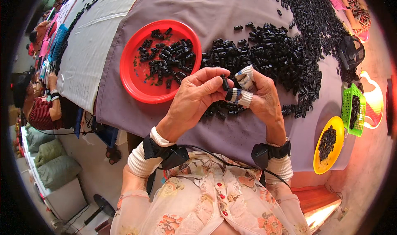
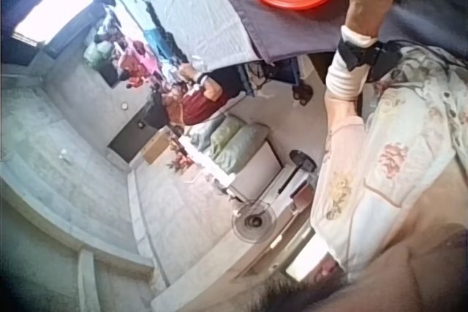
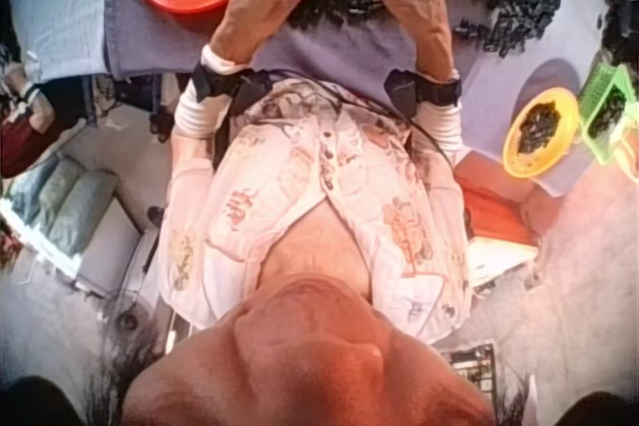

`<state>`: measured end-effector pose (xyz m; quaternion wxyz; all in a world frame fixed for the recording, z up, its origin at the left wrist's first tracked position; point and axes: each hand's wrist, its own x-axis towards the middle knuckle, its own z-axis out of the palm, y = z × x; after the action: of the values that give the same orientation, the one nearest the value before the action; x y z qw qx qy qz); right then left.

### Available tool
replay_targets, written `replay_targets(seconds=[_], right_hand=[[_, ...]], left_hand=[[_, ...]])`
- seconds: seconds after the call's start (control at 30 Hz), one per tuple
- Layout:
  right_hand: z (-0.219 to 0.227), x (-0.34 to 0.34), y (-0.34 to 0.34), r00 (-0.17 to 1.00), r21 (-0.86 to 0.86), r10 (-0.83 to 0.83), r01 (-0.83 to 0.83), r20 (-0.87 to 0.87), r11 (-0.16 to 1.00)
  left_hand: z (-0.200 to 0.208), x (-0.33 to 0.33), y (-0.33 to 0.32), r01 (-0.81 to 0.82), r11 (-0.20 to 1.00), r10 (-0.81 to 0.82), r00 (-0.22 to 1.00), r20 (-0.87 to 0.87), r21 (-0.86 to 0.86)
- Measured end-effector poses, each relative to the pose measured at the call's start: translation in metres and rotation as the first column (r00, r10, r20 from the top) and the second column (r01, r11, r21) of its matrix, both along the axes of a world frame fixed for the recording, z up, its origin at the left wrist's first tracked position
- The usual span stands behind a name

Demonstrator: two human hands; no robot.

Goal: Manual assembly of small black shoe components at a production table.

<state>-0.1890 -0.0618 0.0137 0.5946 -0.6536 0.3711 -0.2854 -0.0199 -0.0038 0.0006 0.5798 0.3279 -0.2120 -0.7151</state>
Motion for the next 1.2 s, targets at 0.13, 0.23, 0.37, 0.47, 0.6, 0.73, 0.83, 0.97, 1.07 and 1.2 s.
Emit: replay_targets(seconds=[0.13, 0.23, 0.37, 0.47, 0.6, 0.73, 0.83, 0.97, 1.07, 1.2], right_hand=[[0.0008, 0.0021, 0.0004, 1.0, 0.031, -0.01, 0.01, -0.012, 0.999], [-0.0008, 0.0033, 0.0016, 1.0, -0.002, -0.024, 0.024, 0.009, 1.0], [-0.0038, 0.0045, 0.0034, 0.997, -0.063, -0.072, 0.072, 0.0, 0.995], [0.0005, 0.0066, 0.0045, 0.999, -0.086, -0.053, 0.054, 0.011, 0.995], [0.0023, 0.0075, 0.0043, 1.0, -0.108, -0.023, 0.024, 0.008, 0.994], [0.0006, 0.0077, 0.0048, 1.0, -0.15, -0.014, 0.011, -0.015, 0.989], [-0.0022, 0.0069, 0.0049, 0.999, -0.144, -0.02, 0.016, -0.025, 0.989], [-0.0038, 0.0087, 0.0057, 0.997, -0.082, -0.048, 0.052, 0.052, 0.995], [-0.0001, 0.008, 0.0049, 0.999, -0.027, -0.037, 0.037, 0.014, 0.999], [0.0017, 0.009, 0.005, 0.999, 0.049, -0.011, 0.01, 0.032, 0.999]], left_hand=[[-0.002, 0.0022, -0.0003, 0.009, 1.0, -0.009, 0.999, -0.054, -0.002], [-0.0007, 0.0028, 0.0001, 0.023, 1.0, -0.023, 0.997, -0.075, -0.002], [-0.001, 0.0019, -0.0008, 0.023, 1.0, -0.023, 0.998, -0.051, 0.009], [-0.0016, 0.0023, 0.0, 0.018, 1.0, -0.018, 0.999, -0.026, 0.012], [0.002, 0.0007, 0.001, -0.007, 1.0, 0.007, 0.997, 0.076, 0.005], [0.0014, 0.0026, 0.0005, -0.001, 1.0, 0.006, 0.984, 0.177, -0.025], [0.0043, 0.0016, 0.0006, -0.037, 0.999, 0.031, 0.976, 0.217, 0.02], [0.0021, 0.0032, 0.0011, -0.032, 0.998, 0.025, 0.986, 0.165, 0.045], [0.0023, 0.004, 0.0029, -0.04, 0.999, 0.038, 0.994, 0.107, 0.015], [0.003, 0.0042, 0.0026, -0.031, 0.999, 0.031, 0.999, -0.01, -0.004]])
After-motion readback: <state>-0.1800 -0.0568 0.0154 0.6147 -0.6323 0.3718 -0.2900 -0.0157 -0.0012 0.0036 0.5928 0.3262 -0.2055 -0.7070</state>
